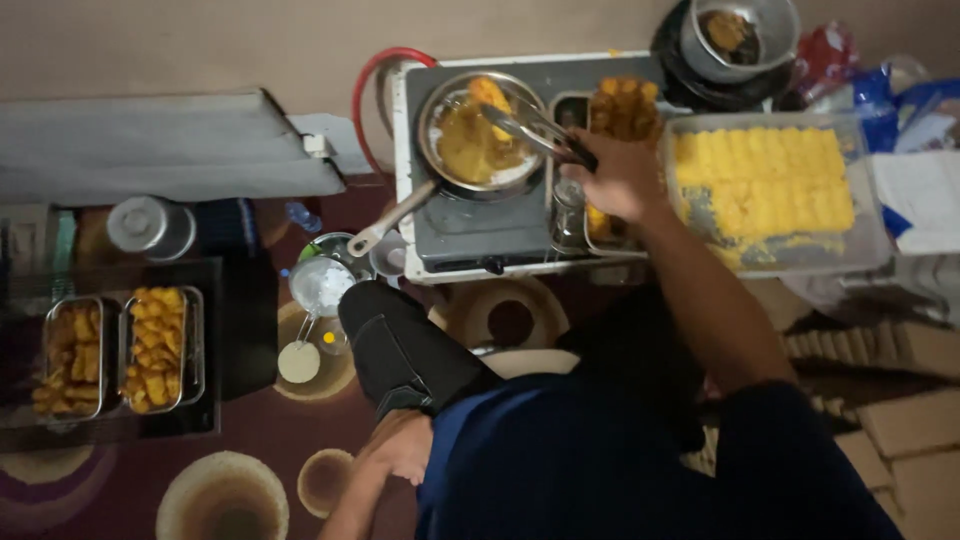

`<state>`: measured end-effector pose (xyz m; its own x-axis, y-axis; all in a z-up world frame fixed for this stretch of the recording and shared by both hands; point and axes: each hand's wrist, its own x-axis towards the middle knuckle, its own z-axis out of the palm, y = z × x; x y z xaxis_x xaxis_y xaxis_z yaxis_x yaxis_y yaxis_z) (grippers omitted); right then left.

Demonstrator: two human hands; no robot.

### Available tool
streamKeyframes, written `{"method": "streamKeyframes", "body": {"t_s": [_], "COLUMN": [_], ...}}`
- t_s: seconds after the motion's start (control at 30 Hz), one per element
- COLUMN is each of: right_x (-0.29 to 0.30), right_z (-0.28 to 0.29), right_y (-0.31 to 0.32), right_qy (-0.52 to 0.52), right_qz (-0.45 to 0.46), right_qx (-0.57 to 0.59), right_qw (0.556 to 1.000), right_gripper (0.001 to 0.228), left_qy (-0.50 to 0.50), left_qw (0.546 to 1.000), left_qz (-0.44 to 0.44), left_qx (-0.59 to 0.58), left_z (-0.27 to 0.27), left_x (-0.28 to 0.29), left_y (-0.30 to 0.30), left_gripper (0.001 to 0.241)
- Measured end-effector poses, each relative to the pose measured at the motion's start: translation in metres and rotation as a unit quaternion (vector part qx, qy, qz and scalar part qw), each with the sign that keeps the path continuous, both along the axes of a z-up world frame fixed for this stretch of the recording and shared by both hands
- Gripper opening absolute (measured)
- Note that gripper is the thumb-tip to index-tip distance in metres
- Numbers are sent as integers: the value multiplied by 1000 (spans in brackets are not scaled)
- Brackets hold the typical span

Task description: Frying food items in a pan and transferring them to a tray using tongs

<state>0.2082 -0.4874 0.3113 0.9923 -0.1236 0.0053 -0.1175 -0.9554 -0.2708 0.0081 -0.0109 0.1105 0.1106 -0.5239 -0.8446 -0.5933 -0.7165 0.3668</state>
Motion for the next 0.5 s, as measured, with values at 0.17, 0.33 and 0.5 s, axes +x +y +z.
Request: {"method": "streamKeyframes", "body": {"t_s": [0.17,0.33,0.5], "right_x": [-1,-5,-7], "right_z": [5,2,-4], "right_y": [5,6,11], "right_qy": [40,40,27], "right_qz": [1,-1,-2], "right_qx": [27,8,-31], "right_qw": [999,999,999], "right_gripper": [59,71,82], "left_qy": [-21,2,-25], "left_qw": [998,995,995], "left_qz": [41,55,77], "left_qx": [-33,-80,-64], "left_z": [88,51,71], "left_x": [20,12,13], "left_y": [-25,-8,-15], "left_gripper": [18,16,18]}}
